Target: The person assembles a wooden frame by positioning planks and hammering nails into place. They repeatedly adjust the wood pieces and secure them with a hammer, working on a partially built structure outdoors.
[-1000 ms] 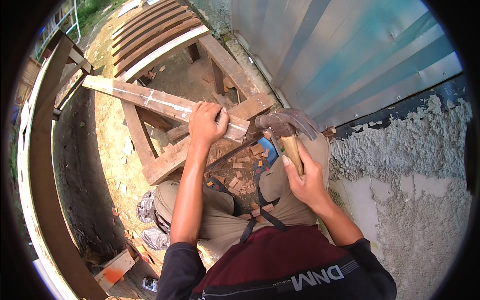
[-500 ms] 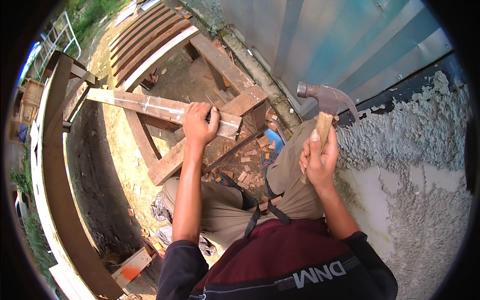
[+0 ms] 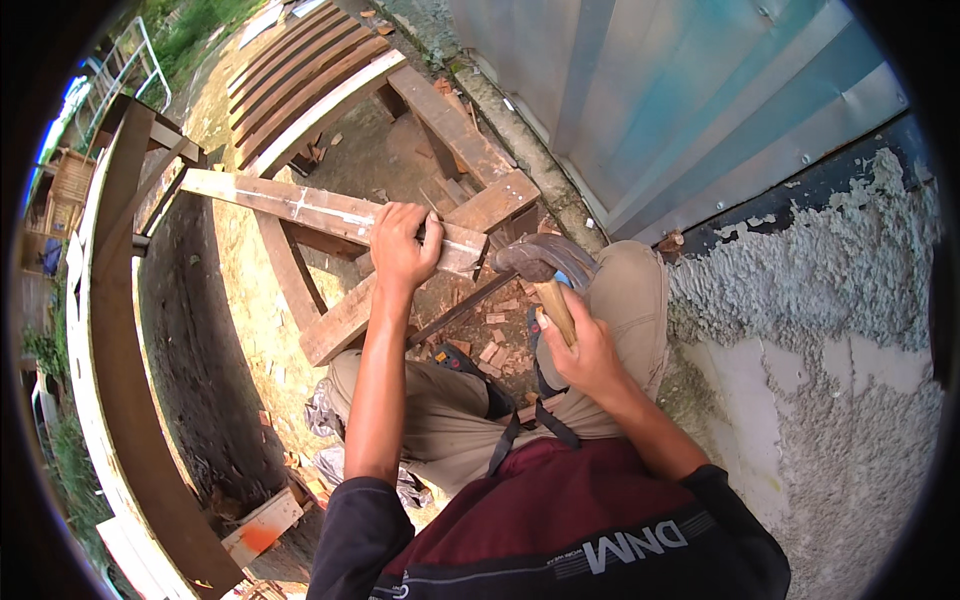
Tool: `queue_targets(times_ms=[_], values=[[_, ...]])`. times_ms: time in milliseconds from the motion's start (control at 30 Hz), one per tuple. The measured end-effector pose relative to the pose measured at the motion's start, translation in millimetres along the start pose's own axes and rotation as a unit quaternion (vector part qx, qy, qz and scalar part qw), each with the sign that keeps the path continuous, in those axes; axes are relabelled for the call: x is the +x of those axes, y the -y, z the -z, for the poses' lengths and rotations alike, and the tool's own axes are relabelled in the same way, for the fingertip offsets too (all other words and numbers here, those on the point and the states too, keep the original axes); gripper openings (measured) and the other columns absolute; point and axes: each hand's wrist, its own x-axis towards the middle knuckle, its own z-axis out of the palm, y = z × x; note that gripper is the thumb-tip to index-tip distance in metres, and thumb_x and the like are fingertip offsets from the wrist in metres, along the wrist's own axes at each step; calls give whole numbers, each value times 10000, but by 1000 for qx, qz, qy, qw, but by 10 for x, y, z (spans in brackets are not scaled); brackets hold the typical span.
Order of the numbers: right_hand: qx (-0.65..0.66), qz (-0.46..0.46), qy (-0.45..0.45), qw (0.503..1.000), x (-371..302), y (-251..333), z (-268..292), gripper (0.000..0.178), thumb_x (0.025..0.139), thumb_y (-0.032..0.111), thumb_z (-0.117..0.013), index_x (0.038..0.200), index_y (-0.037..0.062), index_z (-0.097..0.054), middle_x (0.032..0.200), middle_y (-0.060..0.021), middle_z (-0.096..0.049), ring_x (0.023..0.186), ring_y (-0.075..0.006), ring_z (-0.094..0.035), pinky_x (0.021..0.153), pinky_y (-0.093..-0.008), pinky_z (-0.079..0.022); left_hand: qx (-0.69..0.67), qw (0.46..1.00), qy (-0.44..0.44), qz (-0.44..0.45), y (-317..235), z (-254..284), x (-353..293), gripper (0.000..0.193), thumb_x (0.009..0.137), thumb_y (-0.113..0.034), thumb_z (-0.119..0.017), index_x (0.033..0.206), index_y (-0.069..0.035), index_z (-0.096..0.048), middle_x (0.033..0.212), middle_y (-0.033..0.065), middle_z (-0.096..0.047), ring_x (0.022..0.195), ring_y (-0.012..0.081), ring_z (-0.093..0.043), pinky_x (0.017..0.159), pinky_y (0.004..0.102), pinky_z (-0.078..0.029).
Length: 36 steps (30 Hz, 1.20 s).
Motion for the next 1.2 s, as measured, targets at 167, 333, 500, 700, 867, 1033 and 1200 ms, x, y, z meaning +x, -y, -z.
queue_targets(times_ms=[167,333,500,700,867,1033,1200], values=[[191,-77,-97,974,33,114,130,363,1057,214,-572,1352,14,-505,774,-14,-561,592,-61,-508,535,-237,-412,-1,1000,13,-6,23,13,-17,202,885,-152,-618,789,24,-633,781,191,-619,791,396,-589,777,454,-468],[109,-45,-80,990,-32,-13,-137,367,1034,161,-591,1347,-4,-494,834,-69,-602,658,-124,-564,600,-299,-471,5,1000,6,5,30,4,0,184,859,-168,-616,784,-5,-657,756,168,-633,778,368,-612,832,440,-481],[122,-86,-83,985,-96,131,18,469,1002,151,-633,1414,-11,-479,925,-180,-693,769,-248,-703,700,-377,-546,7,1000,8,1,39,1,-6,191,860,-172,-616,784,-2,-658,761,172,-631,783,368,-612,841,447,-480],[41,7,-36,998,-34,-83,-84,425,1012,140,-626,1382,-34,-510,844,-66,-630,687,-120,-595,627,-312,-505,4,1000,6,6,7,-14,-6,188,858,-169,-614,785,-2,-659,773,170,-642,793,367,-618,845,448,-484],[66,-14,-121,990,-4,215,136,473,1002,146,-645,1397,-53,-477,879,-84,-646,716,-143,-621,656,-317,-511,3,1000,9,17,28,-5,-6,180,857,-163,-614,789,-3,-661,792,171,-658,803,367,-625,851,446,-483],[-36,35,-26,998,-109,-19,-18,513,953,79,-666,1397,-76,-462,1021,-222,-686,831,-325,-705,765,-366,-551,-5,1000,5,8,21,-8,23,176,856,-158,-616,792,0,-658,788,172,-653,800,369,-621,842,438,-483],[76,-52,-80,993,-43,395,164,505,948,72,-664,1400,-53,-477,966,-229,-714,831,-356,-739,746,-406,-565,1,1000,3,5,37,-42,-2,171,853,-156,-621,786,-3,-657,769,171,-636,788,371,-610,834,435,-486]])
